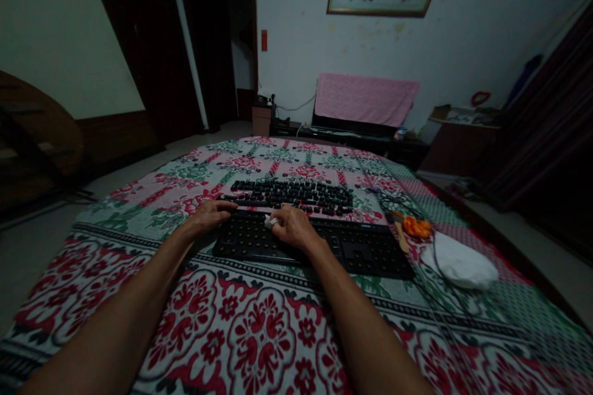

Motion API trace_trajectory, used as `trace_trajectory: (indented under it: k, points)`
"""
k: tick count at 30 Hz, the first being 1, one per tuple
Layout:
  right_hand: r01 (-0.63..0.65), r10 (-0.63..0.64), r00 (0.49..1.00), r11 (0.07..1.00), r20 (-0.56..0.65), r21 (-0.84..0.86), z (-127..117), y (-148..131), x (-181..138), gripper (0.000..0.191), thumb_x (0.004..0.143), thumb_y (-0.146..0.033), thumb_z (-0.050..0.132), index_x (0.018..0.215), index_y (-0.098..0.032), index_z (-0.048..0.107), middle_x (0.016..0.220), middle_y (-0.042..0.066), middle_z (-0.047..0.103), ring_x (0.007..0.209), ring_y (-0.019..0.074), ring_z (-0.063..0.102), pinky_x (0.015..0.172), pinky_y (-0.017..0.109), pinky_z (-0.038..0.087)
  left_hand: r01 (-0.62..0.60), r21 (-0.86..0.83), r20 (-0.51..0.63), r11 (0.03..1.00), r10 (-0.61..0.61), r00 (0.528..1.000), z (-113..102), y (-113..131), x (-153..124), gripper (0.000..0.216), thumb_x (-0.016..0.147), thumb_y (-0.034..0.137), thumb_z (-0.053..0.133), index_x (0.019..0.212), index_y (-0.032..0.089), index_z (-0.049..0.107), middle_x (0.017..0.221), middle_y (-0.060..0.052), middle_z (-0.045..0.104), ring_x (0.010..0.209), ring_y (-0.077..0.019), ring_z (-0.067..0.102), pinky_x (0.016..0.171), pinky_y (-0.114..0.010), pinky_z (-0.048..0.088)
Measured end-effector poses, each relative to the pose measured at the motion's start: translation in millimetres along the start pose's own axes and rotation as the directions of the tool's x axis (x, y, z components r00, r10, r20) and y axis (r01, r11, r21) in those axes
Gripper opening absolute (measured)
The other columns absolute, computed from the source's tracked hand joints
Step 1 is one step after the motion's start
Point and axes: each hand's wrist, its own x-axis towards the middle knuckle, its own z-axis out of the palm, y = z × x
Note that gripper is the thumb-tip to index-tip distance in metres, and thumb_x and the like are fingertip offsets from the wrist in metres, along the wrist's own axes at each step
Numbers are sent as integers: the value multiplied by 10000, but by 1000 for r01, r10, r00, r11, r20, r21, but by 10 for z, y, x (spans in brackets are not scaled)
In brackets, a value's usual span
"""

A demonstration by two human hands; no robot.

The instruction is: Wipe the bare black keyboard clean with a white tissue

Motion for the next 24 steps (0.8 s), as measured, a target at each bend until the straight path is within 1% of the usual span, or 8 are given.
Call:
trace_trajectory:
  k: [2,4,7,11,14,17,20,24]
  points:
    - [5,-4,1000,999,-29,44,18,41,-31,240,747,-171,514,929,-190,668,822,26,582,758,133,526,687,216,363,-31,107,-21,994,34,999,14,37,3,455,537,153,488,933,125,707,807,-44,702,772,-208,619,744,-281,468]
    - [14,-12,999,999,-34,50,24,49,-49,239,758,-170,508,939,-189,663,817,23,574,759,130,517,692,214,358,-72,210,-37,975,81,996,21,68,7,433,532,135,481,889,152,725,864,-45,703,815,-212,615,783,-274,459]
    - [31,-31,999,999,-25,-15,22,17,-61,251,796,-194,482,987,-196,645,842,27,562,764,124,505,698,213,348,-129,266,-18,955,138,990,23,64,21,435,543,147,466,888,170,729,917,-44,701,848,-217,613,798,-267,456]
    - [16,-19,1000,991,-19,-133,13,-58,-54,244,795,-225,491,982,-199,646,860,41,568,760,132,503,698,226,340,-133,256,13,957,135,991,19,23,49,465,547,176,448,924,155,720,909,-45,702,828,-216,615,760,-265,468]
    - [-21,19,1000,987,-12,-156,-20,-76,-46,236,769,-238,508,940,-194,665,852,49,596,744,141,523,682,229,349,-105,250,4,962,107,994,14,38,48,456,537,181,454,903,144,724,860,-45,704,788,-212,613,743,-270,467]
    - [-83,82,997,985,-15,-154,-73,-11,-58,217,754,-236,502,853,-179,686,824,55,627,738,152,548,674,232,362,-73,211,-3,975,76,997,12,74,25,446,530,182,457,884,137,725,788,-36,699,744,-202,603,710,-269,467]
    - [-147,144,988,986,-49,-72,-113,128,-85,199,731,-238,510,787,-169,688,799,51,642,728,150,562,658,223,375,-47,145,-1,988,48,999,15,82,8,458,528,190,459,900,130,719,737,-25,687,718,-197,594,665,-266,464]
    - [-250,263,948,964,-176,94,-121,295,-104,232,742,-265,497,840,-164,681,834,45,654,749,146,573,667,217,397,-18,104,1,994,18,1000,22,47,22,487,518,198,459,926,121,711,685,-24,673,701,-203,590,626,-264,456]
